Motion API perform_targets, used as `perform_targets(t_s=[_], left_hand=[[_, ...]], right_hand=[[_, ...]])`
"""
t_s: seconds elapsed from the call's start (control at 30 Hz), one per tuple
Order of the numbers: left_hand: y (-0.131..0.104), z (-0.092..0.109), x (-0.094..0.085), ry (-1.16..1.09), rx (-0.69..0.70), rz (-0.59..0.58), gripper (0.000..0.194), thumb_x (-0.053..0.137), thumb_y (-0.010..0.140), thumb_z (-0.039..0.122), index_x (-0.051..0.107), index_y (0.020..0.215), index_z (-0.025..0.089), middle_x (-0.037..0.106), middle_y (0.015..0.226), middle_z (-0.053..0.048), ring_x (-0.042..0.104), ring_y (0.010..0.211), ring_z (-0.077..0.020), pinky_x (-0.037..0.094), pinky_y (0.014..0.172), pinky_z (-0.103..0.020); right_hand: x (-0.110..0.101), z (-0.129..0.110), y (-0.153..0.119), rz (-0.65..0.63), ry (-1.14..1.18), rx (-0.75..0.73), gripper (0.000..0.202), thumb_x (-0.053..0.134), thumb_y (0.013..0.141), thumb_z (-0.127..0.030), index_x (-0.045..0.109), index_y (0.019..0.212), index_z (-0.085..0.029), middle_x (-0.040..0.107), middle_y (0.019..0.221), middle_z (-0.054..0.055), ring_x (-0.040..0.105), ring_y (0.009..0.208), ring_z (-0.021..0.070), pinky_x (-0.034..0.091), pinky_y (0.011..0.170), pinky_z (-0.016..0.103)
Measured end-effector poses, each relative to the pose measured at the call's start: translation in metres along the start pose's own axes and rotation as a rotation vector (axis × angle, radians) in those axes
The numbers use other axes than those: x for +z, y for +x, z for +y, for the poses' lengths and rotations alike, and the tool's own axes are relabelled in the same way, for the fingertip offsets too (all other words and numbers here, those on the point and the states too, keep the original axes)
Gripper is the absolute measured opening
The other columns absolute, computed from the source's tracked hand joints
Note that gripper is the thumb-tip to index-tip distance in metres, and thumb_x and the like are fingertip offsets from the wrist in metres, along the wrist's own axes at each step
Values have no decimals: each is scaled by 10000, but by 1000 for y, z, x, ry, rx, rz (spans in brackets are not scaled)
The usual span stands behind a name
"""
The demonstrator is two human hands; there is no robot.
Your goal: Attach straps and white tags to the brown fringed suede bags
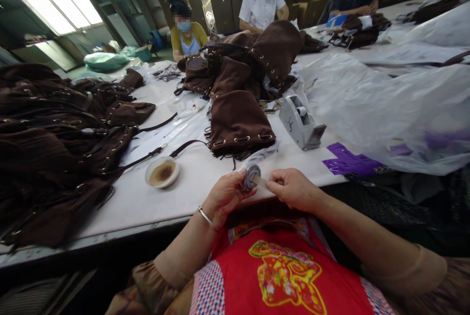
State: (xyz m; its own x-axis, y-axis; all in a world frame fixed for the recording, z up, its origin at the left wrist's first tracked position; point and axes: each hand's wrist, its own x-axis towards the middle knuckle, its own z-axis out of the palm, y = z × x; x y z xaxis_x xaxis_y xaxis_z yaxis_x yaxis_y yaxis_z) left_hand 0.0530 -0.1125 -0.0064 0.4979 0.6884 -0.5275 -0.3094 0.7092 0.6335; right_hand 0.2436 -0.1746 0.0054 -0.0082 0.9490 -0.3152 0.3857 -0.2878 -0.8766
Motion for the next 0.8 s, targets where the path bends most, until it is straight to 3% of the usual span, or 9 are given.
perform_targets(t_s=[0.1,0.2,0.3,0.4,0.57,0.67,0.8], left_hand=[[-1,0,2,67,49,-38,272,786,740,300,692,855,72,660,799,-79,603,713,-141,546,711,-306],[-2,0,4,117,68,-64,359,829,690,356,695,843,59,650,766,-74,587,687,-131,525,699,-293],[-3,0,5,118,60,-56,398,851,656,374,698,841,57,641,740,-64,579,684,-129,508,681,-279],[-2,-1,5,105,49,-39,398,857,645,372,699,837,62,638,732,-59,576,687,-128,512,707,-295],[-2,-5,4,139,70,-22,391,849,654,385,693,839,77,651,766,-59,580,686,-120,518,755,-324],[0,-8,3,176,103,-11,412,853,642,401,688,832,75,658,789,-60,592,690,-121,515,757,-316],[2,-11,3,214,148,1,430,854,628,431,673,802,81,651,800,-51,604,712,-127,510,755,-304]], right_hand=[[-4,2,4,-114,72,12,180,580,783,-364,574,726,-193,534,484,-54,429,332,79,270,327,178],[0,4,4,-231,204,11,206,578,782,-369,611,850,-177,625,632,-26,515,417,82,365,393,175],[8,6,2,-142,240,28,275,563,800,-441,589,754,-171,605,608,-25,501,415,81,349,406,184],[14,7,4,7,84,-24,359,544,822,-482,544,625,-182,522,496,-38,449,395,89,309,415,208],[12,3,7,193,-287,-250,314,538,820,-321,513,541,-179,490,506,-26,416,506,98,278,508,234],[13,-2,7,201,-379,-282,271,524,797,-250,498,536,-179,472,503,-28,387,508,97,254,516,244],[15,-1,10,142,-278,-281,289,520,803,-272,494,530,-178,452,504,-37,391,519,96,261,512,228]])
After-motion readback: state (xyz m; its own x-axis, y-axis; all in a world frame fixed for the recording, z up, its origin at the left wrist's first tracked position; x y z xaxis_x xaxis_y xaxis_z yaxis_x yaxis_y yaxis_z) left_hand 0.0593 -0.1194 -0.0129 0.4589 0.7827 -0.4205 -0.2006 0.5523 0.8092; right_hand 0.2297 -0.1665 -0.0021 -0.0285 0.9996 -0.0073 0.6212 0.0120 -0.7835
